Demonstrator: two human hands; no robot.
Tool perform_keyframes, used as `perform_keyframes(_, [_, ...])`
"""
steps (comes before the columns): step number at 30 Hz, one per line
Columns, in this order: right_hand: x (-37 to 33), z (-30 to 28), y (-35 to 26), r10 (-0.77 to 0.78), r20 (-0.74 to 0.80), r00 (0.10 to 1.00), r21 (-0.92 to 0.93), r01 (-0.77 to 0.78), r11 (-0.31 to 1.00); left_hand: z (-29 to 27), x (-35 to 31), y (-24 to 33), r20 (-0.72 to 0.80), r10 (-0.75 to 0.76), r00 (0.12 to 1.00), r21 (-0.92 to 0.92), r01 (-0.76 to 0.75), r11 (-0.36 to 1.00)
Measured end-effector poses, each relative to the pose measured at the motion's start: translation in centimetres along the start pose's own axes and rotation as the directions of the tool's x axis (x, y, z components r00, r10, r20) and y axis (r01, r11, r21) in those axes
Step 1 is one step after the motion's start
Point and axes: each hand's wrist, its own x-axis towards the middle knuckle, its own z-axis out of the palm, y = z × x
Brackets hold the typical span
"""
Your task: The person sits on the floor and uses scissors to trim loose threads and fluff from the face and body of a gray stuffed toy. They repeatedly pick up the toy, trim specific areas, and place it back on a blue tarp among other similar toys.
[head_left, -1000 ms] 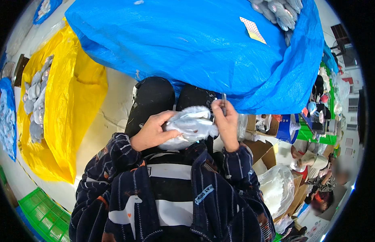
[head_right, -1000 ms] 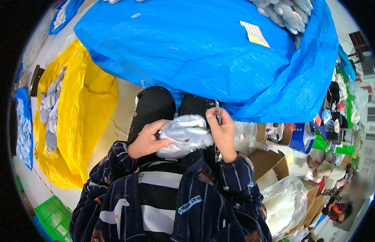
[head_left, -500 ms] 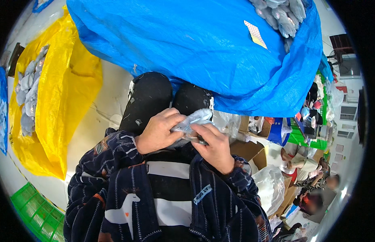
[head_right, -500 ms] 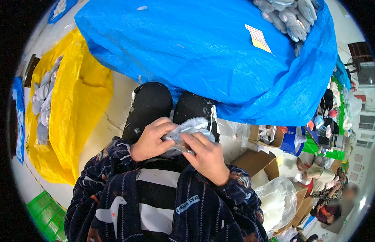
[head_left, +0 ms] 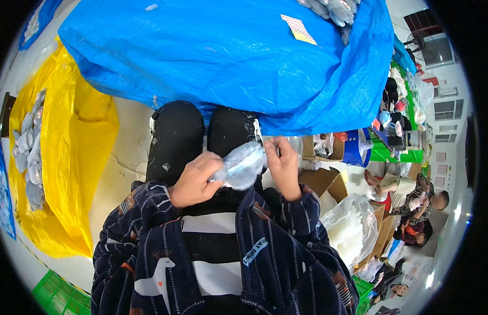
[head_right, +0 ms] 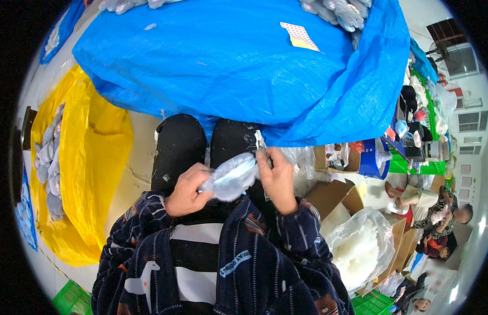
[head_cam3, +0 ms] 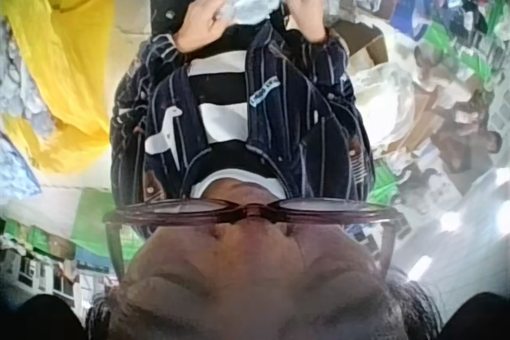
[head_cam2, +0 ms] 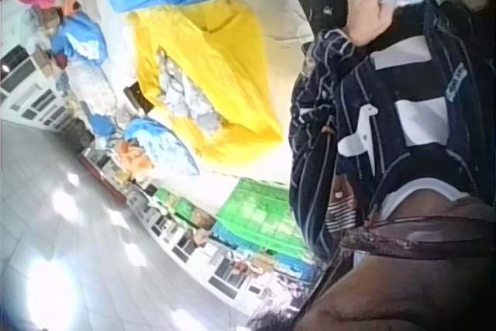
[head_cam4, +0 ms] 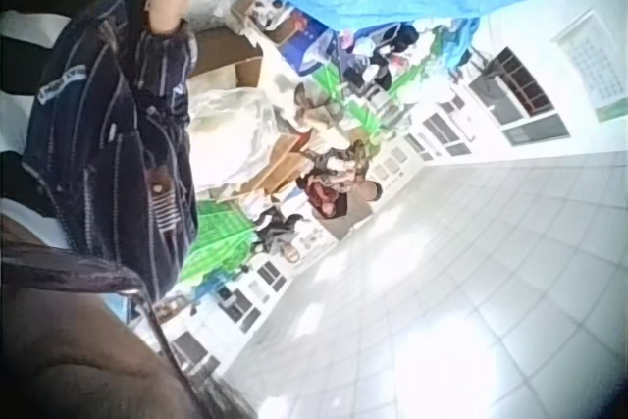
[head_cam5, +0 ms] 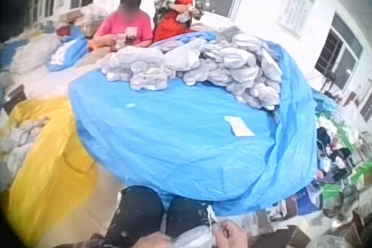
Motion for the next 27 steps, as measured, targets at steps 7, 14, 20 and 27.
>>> perform_keyframes(7, [0.8, 2.1, 3.6, 0.393, 0.512, 0.764, 0.54, -0.642, 0.545, 0.2, -1.1, -1.4, -0.053, -0.034, 0.998, -0.103, 0.028, 0.994])
perform_keyframes(14, [3.5, 1.9, -8.1, -0.409, 0.236, 0.882, 0.075, 0.403, 0.912, -1.6, 0.4, -1.5, 0.06, -0.325, 0.944, -0.257, 0.33, 0.908])
perform_keyframes(20, [5.2, -1.6, -1.7, 0.034, 0.183, 0.983, 0.436, -0.112, 0.893, -2.9, -0.6, -3.5, 0.085, -0.496, 0.864, -0.552, 0.455, 0.699])
perform_keyframes(27, [2.6, 2.7, 0.5, 0.009, 0.266, 0.964, 0.518, -0.151, 0.842, -3.9, 2.8, -2.4, -0.04, -0.339, 0.94, -0.23, 0.321, 0.919])
